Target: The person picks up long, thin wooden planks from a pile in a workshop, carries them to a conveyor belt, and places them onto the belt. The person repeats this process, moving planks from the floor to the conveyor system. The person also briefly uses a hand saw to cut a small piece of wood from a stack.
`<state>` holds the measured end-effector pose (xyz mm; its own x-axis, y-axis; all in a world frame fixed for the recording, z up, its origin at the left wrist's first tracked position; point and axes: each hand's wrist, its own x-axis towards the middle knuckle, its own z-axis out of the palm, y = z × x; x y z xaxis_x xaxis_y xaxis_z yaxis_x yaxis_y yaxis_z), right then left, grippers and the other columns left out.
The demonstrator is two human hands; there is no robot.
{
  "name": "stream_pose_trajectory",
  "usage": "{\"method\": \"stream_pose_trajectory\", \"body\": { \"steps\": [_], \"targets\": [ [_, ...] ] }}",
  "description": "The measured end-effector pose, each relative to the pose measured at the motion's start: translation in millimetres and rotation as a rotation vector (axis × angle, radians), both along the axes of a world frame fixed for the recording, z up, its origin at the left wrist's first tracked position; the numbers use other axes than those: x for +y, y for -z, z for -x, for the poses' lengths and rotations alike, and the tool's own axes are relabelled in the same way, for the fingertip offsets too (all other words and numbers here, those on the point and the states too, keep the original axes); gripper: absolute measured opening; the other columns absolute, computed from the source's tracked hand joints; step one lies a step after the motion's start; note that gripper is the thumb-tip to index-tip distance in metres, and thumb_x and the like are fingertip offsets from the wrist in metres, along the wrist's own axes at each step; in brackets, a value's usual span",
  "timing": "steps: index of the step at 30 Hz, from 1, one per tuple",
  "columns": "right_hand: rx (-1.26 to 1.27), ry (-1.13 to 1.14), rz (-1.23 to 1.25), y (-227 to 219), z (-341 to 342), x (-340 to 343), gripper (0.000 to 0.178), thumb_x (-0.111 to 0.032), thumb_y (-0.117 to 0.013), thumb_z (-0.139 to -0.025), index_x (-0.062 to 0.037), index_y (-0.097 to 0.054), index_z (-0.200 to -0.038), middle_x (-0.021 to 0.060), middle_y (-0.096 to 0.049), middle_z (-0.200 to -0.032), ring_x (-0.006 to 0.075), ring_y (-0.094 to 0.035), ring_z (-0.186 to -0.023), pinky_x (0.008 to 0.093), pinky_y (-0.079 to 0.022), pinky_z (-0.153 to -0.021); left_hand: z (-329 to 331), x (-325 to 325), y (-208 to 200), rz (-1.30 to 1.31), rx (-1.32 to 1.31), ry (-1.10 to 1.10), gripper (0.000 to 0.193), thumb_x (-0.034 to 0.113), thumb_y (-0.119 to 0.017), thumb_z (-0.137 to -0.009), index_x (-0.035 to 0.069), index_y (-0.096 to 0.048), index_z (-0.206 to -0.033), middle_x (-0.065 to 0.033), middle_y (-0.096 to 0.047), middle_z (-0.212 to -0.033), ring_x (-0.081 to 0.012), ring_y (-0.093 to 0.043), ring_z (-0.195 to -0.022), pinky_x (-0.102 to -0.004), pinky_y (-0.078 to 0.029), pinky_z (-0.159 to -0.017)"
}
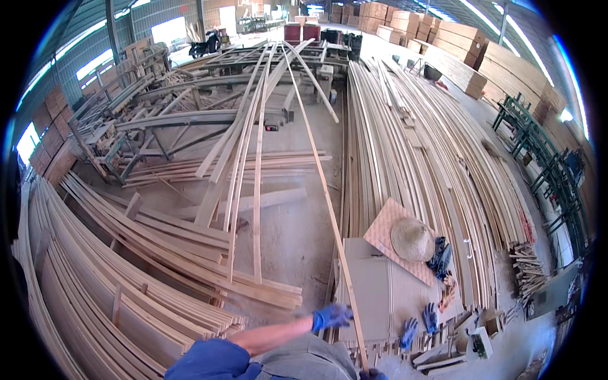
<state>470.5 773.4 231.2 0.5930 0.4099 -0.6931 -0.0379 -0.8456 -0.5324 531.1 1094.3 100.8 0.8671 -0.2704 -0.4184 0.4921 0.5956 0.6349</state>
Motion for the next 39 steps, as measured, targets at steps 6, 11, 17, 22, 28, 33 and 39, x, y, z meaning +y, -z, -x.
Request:
{"method": "stream_pose_trajectory", "body": {
  "steps": [6, 11, 17, 22, 28, 33, 39],
  "targets": [
    [-0.421, -0.186, -0.094, 1.9, -45.1, 81.3, 0.047, -0.049, -0.058, -0.087, -0.0036, -0.067, -0.095, 0.0165, -0.068, -0.076, 0.0337, -0.068, -0.071, 0.0403, -0.054, -0.066, -28.1, 7.7, 18.3, -0.397, 0.039, -0.262, 0.027, 0.033, -0.062, -0.092, 0.01, -0.061, -0.107, -0.0064, -0.069, -0.087, -0.0142, -0.067, -0.075, -0.0284, -0.055, -0.062],
    [-0.187, -0.157, -0.172, 21.2, 2.5, -15.8, 0.032, -0.035, -0.054, -0.095, -0.009, -0.062, -0.112, 0.0098, -0.065, -0.077, 0.0227, -0.06, -0.062, 0.0359, -0.05, -0.058, -87.0, 96.0, -59.7, -0.398, 0.085, -0.426, 0.02, 0.027, -0.063, -0.091, 0.007, -0.061, -0.096, -0.0081, -0.068, -0.078, -0.0179, -0.067, -0.067, -0.0317, -0.056, -0.054],
    [0.133, 0.191, -0.128, 41.2, 6.9, -44.8, 0.032, -0.03, -0.057, -0.094, -0.0073, -0.06, -0.116, 0.0084, -0.065, -0.08, 0.0201, -0.061, -0.063, 0.0334, -0.05, -0.057, -157.2, 157.0, -65.8, -0.534, 0.082, -0.455, 0.023, 0.033, -0.06, -0.092, 0.01, -0.06, -0.09, -0.0059, -0.067, -0.077, -0.0169, -0.064, -0.059, -0.0295, -0.049, -0.045],
    [0.156, 0.361, -0.408, 105.7, -59.7, 21.6, 0.034, -0.026, -0.059, -0.092, -0.0058, -0.059, -0.119, 0.0072, -0.064, -0.082, 0.0179, -0.061, -0.064, 0.0314, -0.05, -0.057, -162.1, 162.7, -61.0, -0.279, 0.151, -0.408, 0.026, 0.039, -0.059, -0.091, 0.014, -0.062, -0.093, -0.0037, -0.066, -0.079, -0.0165, -0.062, -0.064, -0.0312, -0.047, -0.049],
    [0.255, 0.388, -0.612, 77.2, -208.6, 230.1, 0.03, -0.03, -0.058, -0.094, -0.0021, -0.066, -0.087, 0.0054, -0.061, -0.064, 0.0147, -0.057, -0.052, 0.0304, -0.047, -0.046, -62.5, 109.1, -6.9, -0.17, 0.087, -0.042, 0.032, 0.042, -0.059, -0.091, 0.018, -0.062, -0.112, -0.004, -0.064, -0.103, -0.0204, -0.063, -0.084, -0.034, -0.051, -0.068],
    [0.487, 0.344, -0.626, 30.1, -289.4, 380.5, 0.026, -0.031, -0.053, -0.095, -0.0081, -0.064, -0.103, 0.008, -0.067, -0.084, 0.0181, -0.061, -0.062, 0.0333, -0.052, -0.058, -17.9, 40.2, 10.0, -0.116, 0.111, 0.046, 0.04, 0.049, -0.058, -0.091, 0.014, -0.061, -0.111, -0.0033, -0.067, -0.102, -0.0157, -0.066, -0.088, -0.0337, -0.054, -0.072],
    [0.41, 0.26, -0.71, 8.9, -297.0, 414.1, 0.03, -0.032, -0.054, -0.095, -0.0088, -0.061, -0.113, 0.0107, -0.068, -0.097, 0.0228, -0.067, -0.079, 0.0387, -0.056, -0.071, -36.3, 81.9, -52.9, -0.058, 0.081, -0.154, 0.031, 0.031, -0.064, -0.092, 0.007, -0.062, -0.111, -0.0045, -0.065, -0.096, -0.0174, -0.066, -0.081, -0.0352, -0.06, -0.069]
  ]
}}
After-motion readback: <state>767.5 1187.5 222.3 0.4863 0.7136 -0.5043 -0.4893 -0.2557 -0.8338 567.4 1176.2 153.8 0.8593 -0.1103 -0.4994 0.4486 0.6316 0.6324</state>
